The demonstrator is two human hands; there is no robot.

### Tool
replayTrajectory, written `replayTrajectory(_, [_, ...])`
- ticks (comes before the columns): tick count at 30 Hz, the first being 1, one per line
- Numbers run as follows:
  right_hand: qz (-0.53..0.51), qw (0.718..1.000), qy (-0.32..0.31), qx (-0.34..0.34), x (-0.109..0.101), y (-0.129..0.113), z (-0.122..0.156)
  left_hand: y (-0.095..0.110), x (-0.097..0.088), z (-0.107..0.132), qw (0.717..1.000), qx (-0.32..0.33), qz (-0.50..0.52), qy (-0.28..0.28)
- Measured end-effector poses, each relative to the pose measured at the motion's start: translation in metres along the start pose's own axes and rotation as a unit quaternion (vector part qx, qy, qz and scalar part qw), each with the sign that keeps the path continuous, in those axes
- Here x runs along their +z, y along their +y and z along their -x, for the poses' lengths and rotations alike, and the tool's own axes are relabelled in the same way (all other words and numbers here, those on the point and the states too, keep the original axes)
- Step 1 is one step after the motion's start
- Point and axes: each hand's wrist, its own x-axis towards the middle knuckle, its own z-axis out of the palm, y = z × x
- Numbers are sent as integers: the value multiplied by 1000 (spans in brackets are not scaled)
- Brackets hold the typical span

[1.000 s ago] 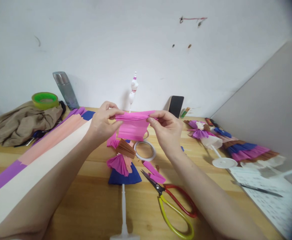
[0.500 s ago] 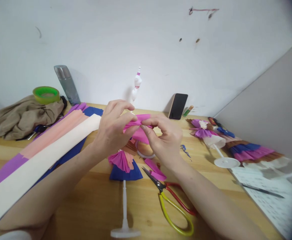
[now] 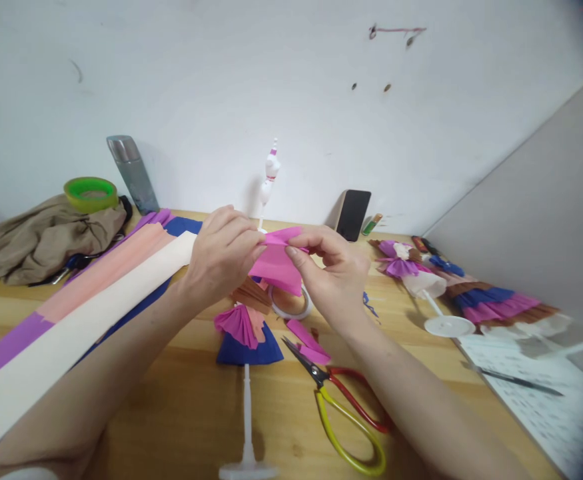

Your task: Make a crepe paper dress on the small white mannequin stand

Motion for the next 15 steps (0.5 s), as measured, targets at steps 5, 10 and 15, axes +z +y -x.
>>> replayTrajectory(5, [-19, 999, 21, 32, -1, 2, -3, -3, -1, 0, 1000, 17, 12, 9])
replayTrajectory(10, [-23, 999, 16, 30, -3, 2, -4, -4, -3, -2, 999, 10, 32, 9])
replayTrajectory(15, [-19, 999, 19, 42, -4, 4, -5, -6, -4, -3, 999, 17, 38, 8])
